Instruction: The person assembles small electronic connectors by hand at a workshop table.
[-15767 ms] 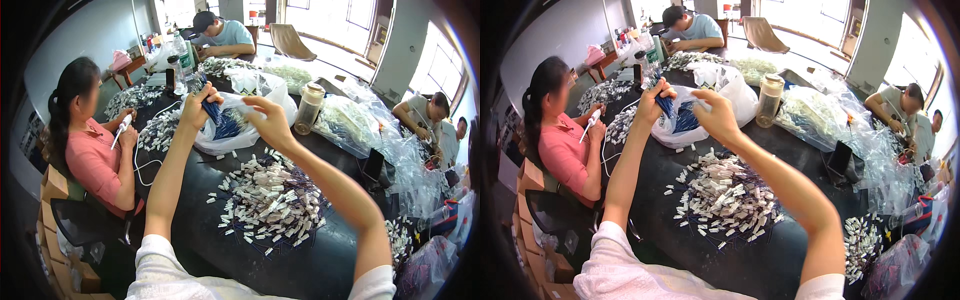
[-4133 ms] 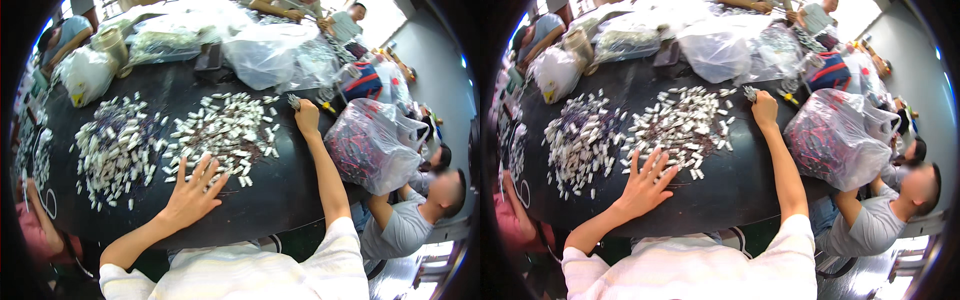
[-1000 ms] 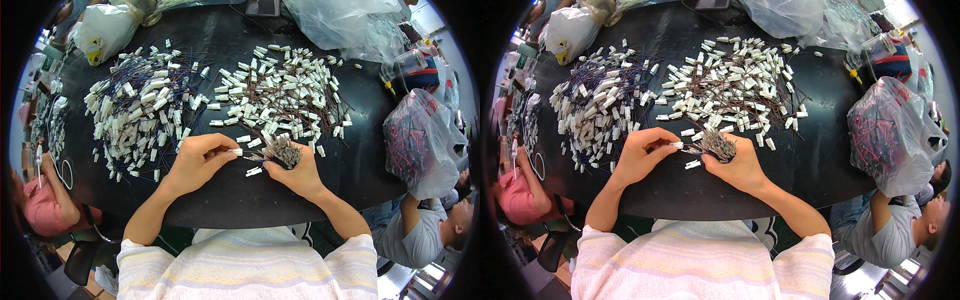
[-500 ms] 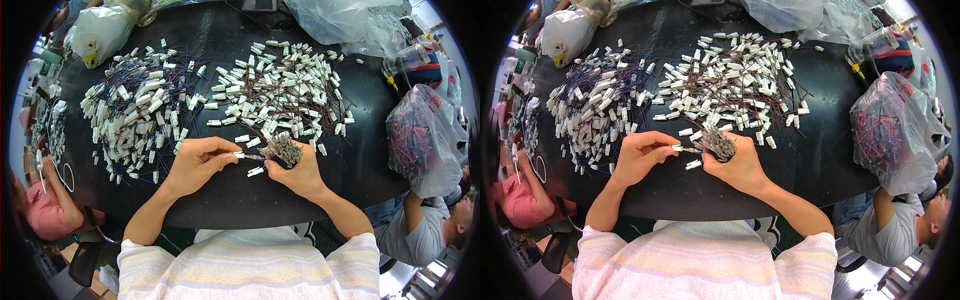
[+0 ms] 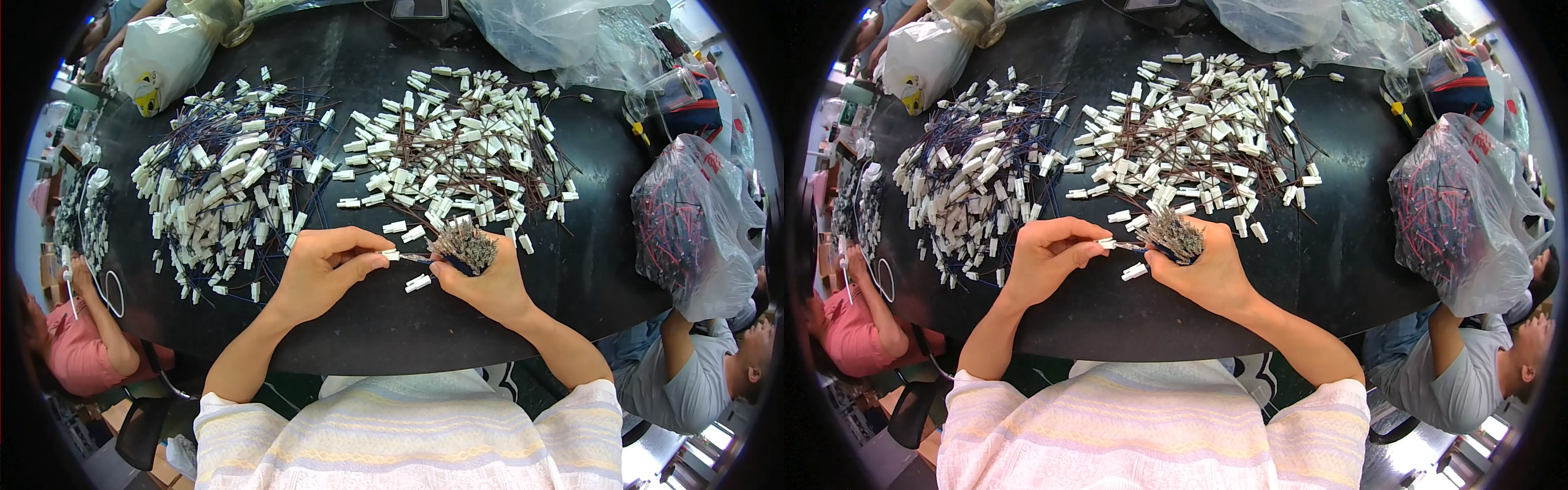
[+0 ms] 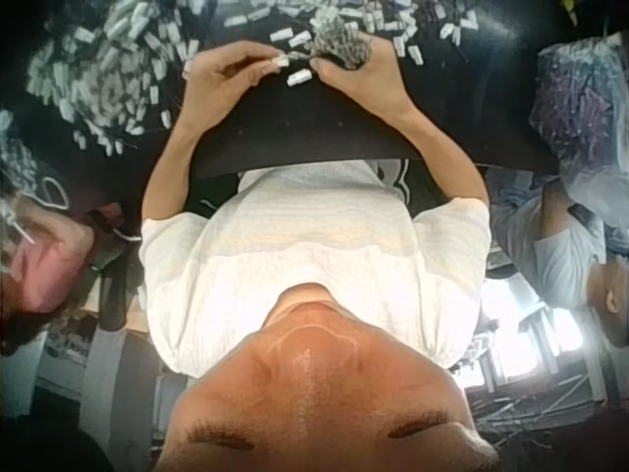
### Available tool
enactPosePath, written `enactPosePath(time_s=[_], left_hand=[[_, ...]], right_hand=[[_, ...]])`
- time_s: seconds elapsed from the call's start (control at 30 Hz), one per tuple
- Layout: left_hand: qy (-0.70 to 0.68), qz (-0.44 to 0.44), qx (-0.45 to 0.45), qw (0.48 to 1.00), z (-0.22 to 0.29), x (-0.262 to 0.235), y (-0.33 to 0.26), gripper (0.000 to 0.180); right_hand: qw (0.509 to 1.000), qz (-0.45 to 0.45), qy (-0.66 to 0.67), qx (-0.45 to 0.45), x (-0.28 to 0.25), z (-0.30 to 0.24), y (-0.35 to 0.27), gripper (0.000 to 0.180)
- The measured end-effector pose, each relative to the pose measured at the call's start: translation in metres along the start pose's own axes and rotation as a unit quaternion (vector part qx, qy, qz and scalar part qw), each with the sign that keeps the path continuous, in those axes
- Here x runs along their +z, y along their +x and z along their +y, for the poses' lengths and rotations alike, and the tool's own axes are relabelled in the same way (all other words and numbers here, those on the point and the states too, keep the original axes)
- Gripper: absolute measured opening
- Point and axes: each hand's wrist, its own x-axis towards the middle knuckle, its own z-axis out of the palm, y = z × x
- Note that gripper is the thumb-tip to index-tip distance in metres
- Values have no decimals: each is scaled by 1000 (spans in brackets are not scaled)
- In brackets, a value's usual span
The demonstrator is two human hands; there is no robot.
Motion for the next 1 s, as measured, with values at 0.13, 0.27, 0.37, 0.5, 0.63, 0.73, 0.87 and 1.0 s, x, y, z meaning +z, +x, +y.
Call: enactPosePath(time_s=[0.13, 0.27, 0.37, 0.5, 0.63, 0.73, 0.87, 1.0], left_hand=[[-16, -6, 10, 1000, -5, 0, 0, 16], [-14, -6, 30, 999, -7, 3, 0, 16], [-4, -11, 51, 999, -10, 8, 1, 15], [-10, -18, 30, 999, -11, 12, 0, 15], [10, -8, 55, 998, -6, 15, -1, 14], [118, 15, 107, 987, -2, 6, 4, 18], [384, 199, 264, 862, -13, -12, 21, 24], [386, 210, 278, 854, -12, -10, 22, 16]], right_hand=[[1000, 1, -16, 4, 2, 1, 0, 10], [1000, -5, -7, -4, 2, 0, 1, 10], [1000, -4, 13, 4, 4, -2, 1, 10], [1000, -7, 0, -16, 7, 1, 0, 9], [998, -26, -40, -34, 6, 2, -1, 8], [999, -31, 5, -39, 7, 3, 0, 10], [994, -34, 98, 19, 5, 0, 1, 9], [994, -37, 87, 48, 3, -4, 1, 9]])
